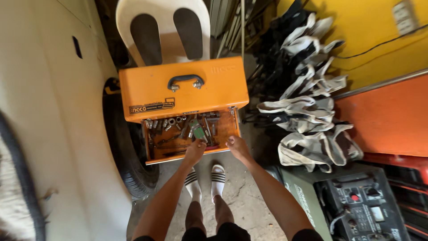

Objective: The person repeatedly removes various hand tools from an orange toolbox and places them on a mat on the hood of a white car. The person continues to take tools out one by one and arrange them on the mat.

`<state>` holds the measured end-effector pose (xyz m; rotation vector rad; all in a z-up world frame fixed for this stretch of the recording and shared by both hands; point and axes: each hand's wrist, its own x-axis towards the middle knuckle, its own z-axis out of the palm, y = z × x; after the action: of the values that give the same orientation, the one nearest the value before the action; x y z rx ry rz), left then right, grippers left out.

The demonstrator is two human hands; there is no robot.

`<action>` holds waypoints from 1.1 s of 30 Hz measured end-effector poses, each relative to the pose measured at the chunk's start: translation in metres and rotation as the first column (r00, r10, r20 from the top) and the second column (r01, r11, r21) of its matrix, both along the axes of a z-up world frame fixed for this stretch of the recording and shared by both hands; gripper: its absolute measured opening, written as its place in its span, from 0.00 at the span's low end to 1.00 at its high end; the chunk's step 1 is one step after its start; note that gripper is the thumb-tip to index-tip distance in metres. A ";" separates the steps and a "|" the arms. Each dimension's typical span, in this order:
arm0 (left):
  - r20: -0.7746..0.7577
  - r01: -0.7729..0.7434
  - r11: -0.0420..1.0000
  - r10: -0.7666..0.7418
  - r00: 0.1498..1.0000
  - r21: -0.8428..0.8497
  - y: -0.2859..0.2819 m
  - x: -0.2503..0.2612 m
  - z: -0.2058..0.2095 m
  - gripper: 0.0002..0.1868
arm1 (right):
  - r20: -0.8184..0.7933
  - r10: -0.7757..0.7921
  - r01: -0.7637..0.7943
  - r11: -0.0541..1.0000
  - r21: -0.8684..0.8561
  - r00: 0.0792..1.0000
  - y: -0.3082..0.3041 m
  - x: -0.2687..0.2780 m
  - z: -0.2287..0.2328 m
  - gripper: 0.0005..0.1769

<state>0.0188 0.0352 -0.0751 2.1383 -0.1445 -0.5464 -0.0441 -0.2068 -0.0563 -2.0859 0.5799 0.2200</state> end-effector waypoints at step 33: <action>-0.113 -0.240 0.955 0.223 0.968 -0.172 0.017 0.009 -0.035 0.14 | -0.160 0.312 -0.333 0.934 -0.130 0.937 0.009 0.072 -0.058 0.21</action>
<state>0.0280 0.0518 -0.1098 1.9133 0.1039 -0.4727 0.0279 -0.1979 -0.1144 -2.3261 0.3371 0.5260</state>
